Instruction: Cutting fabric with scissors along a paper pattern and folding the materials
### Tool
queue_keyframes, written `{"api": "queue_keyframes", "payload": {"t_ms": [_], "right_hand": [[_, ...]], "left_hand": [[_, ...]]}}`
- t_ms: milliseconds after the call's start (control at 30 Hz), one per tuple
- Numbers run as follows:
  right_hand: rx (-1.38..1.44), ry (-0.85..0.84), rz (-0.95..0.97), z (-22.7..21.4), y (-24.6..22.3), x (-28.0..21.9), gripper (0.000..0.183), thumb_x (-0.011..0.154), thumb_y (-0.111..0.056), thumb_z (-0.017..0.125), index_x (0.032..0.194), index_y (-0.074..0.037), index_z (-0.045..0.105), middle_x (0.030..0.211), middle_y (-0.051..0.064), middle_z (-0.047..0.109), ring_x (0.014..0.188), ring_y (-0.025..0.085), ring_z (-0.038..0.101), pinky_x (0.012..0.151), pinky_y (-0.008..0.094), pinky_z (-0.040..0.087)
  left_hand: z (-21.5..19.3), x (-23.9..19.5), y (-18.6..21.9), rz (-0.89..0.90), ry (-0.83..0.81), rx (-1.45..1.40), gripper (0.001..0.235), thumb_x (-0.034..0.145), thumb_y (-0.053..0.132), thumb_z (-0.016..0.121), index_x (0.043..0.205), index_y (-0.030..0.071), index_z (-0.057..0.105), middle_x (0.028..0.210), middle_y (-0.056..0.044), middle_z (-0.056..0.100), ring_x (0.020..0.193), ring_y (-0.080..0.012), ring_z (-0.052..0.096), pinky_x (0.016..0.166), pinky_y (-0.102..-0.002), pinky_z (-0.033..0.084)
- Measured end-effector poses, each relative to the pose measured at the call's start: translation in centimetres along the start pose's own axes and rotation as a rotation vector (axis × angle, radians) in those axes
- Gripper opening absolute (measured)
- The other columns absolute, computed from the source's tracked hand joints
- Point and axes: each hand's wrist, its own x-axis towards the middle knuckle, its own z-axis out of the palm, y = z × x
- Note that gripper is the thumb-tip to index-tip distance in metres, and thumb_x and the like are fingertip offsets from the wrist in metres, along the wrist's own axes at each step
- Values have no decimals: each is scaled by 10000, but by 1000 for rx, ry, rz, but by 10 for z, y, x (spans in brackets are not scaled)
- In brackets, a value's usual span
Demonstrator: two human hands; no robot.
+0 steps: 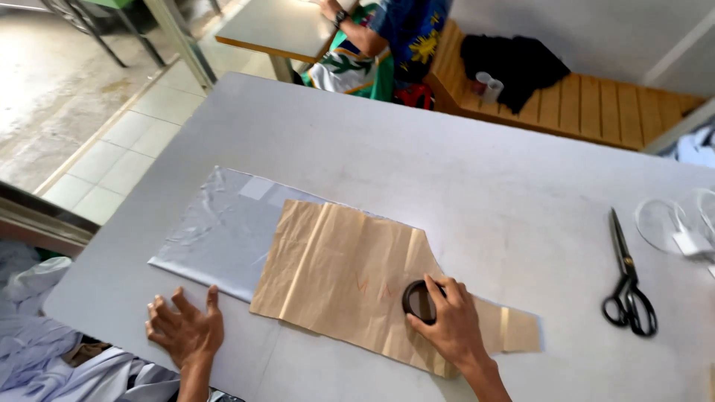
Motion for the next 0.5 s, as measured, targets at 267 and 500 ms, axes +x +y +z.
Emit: {"api": "queue_keyframes", "payload": {"t_ms": [267, 500], "right_hand": [[115, 186, 146, -62, 71, 37, 773, 671, -592, 816, 1332, -209, 700, 1124, 10, 636, 1107, 211, 611, 914, 363, 513], [-291, -6, 448, -63, 217, 49, 715, 675, -676, 758, 1289, -309, 745, 1135, 122, 695, 1189, 296, 673, 1006, 397, 530]], "left_hand": [[5, 0, -2, 46, 112, 9, 699, 994, 690, 424, 1378, 108, 467, 1547, -278, 392, 1479, -458, 330, 1149, -615, 226], [5, -2, -1, -70, 111, -11, 740, 936, 745, 399, 1358, 151, 532, 1508, -212, 448, 1495, -374, 338, 1209, -579, 211]]}}
